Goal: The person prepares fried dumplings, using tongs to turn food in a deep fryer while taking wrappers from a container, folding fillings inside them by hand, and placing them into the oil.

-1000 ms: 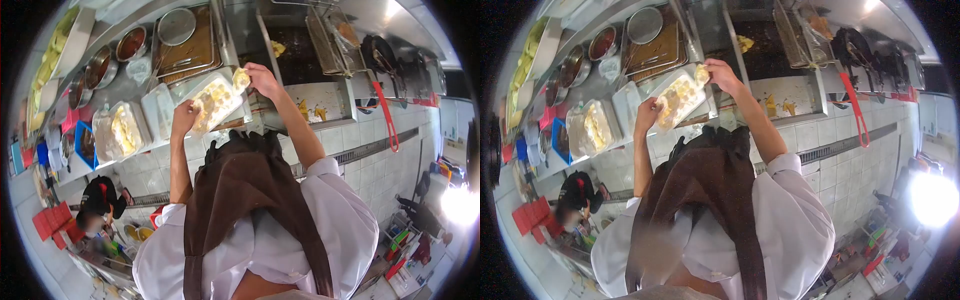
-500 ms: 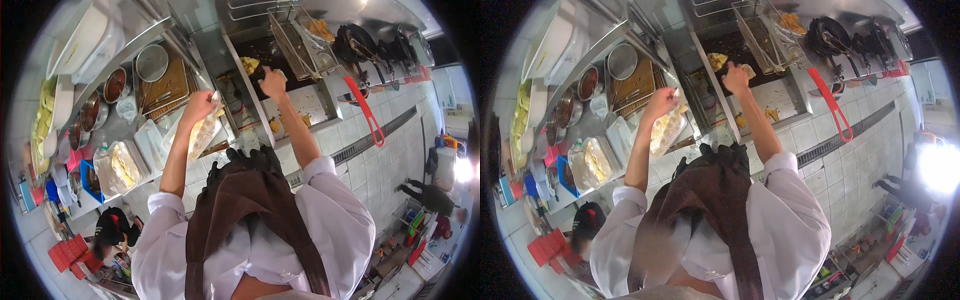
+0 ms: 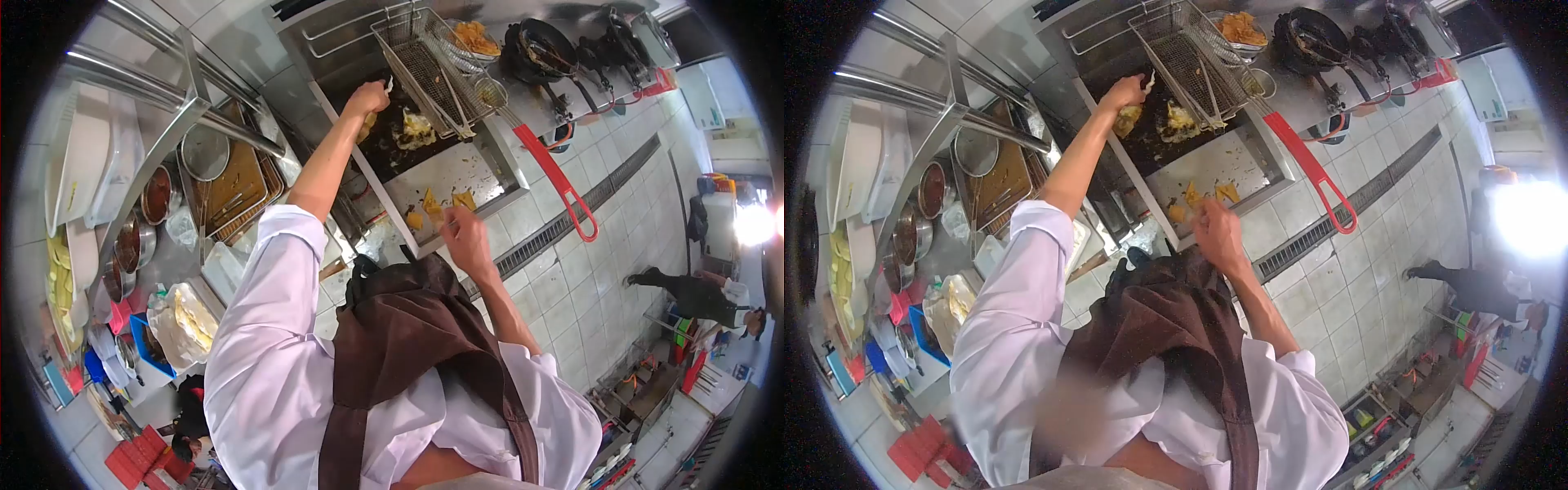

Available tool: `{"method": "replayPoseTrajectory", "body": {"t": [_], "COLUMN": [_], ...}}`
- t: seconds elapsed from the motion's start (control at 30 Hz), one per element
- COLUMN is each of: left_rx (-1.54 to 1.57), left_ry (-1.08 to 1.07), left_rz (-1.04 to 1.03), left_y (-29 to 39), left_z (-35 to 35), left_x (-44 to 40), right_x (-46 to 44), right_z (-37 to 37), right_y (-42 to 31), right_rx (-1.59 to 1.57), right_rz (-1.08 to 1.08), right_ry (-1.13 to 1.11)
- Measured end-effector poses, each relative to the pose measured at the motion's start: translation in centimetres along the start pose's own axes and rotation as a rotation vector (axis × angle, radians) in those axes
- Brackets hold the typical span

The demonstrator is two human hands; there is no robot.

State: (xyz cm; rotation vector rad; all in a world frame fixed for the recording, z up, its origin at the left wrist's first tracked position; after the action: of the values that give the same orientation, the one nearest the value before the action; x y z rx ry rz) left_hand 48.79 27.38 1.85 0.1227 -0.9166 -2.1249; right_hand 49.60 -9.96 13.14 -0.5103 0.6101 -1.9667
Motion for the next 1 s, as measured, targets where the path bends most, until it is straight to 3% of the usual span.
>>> {"method": "replayPoseTrajectory", "body": {"t": [0.03, 0.1, 0.13, 0.17, 0.23, 0.3, 0.43, 0.5, 0.57, 0.63, 0.73, 0.8, 0.87, 1.0], "left_rx": [0.004, 0.031, 0.221, 0.246, 0.352, 0.466, 0.571, 0.548, 0.556, 0.710, 0.819, 0.786, 0.745, 0.760], "left_ry": [-0.002, 0.017, 0.016, 0.099, 0.227, 0.261, 0.334, 0.389, 0.389, 0.393, 0.248, 0.204, 0.132, 0.139], "left_rz": [0.002, -0.170, 0.031, -0.042, -0.167, -0.212, -0.182, -0.106, -0.022, 0.103, 0.045, 0.076, 0.074, 0.090], "left_y": [-0.3, 0.3, 1.0, 0.8, 0.5, 0.4, -2.0, -3.8, -5.0, -6.2, -7.6, -7.3, -7.2, -8.8], "left_z": [-0.4, -0.7, 0.7, 0.8, 1.3, 1.5, 1.7, 1.4, 0.2, -0.8, -4.4, -5.6, -6.6, -8.3], "left_x": [0.4, 2.0, 5.9, 8.3, 13.8, 20.4, 30.7, 34.9, 38.0, 40.1, 41.6, 42.3, 42.4, 43.0], "right_x": [-0.5, -2.3, -3.7, -5.3, -9.5, -13.5, -18.6, -19.2, -18.0, -16.0, -11.9, -9.9, -9.0, -9.5], "right_z": [0.9, 5.9, 7.4, 8.5, 7.8, 6.2, 4.0, 3.3, 5.3, 7.5, 8.6, 5.2, -0.6, -7.4], "right_y": [-0.5, -3.4, -5.1, -6.7, -6.9, -5.4, -2.5, -1.6, -2.5, -5.3, -7.6, -8.3, -7.4, -0.9], "right_rx": [0.003, 0.285, 0.372, 0.457, 0.567, 0.623, 0.665, 0.761, 0.762, 0.760, 0.658, 0.504, 0.708, 0.697], "right_rz": [-0.002, 0.153, 0.190, 0.228, 0.144, -0.089, -0.081, -0.062, 0.015, 0.091, 0.026, 0.126, 0.168, 0.066], "right_ry": [-0.003, 0.421, 0.513, 0.608, 0.519, 0.189, 0.229, 0.081, 0.190, 0.299, 0.354, 0.188, 0.102, 0.020]}}
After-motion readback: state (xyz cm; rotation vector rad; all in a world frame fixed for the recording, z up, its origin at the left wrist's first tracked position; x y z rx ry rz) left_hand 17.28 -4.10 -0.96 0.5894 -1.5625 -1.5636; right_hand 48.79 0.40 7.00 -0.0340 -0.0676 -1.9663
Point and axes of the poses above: each hand's wrist, its own x-axis away from the middle knuckle, its own z-axis out of the back of the hand, y = z × x, the point moved 8 cm from there along -x, towards the middle knuckle, and after that the axes turned 13 degrees about x, right-handed, at the moved point
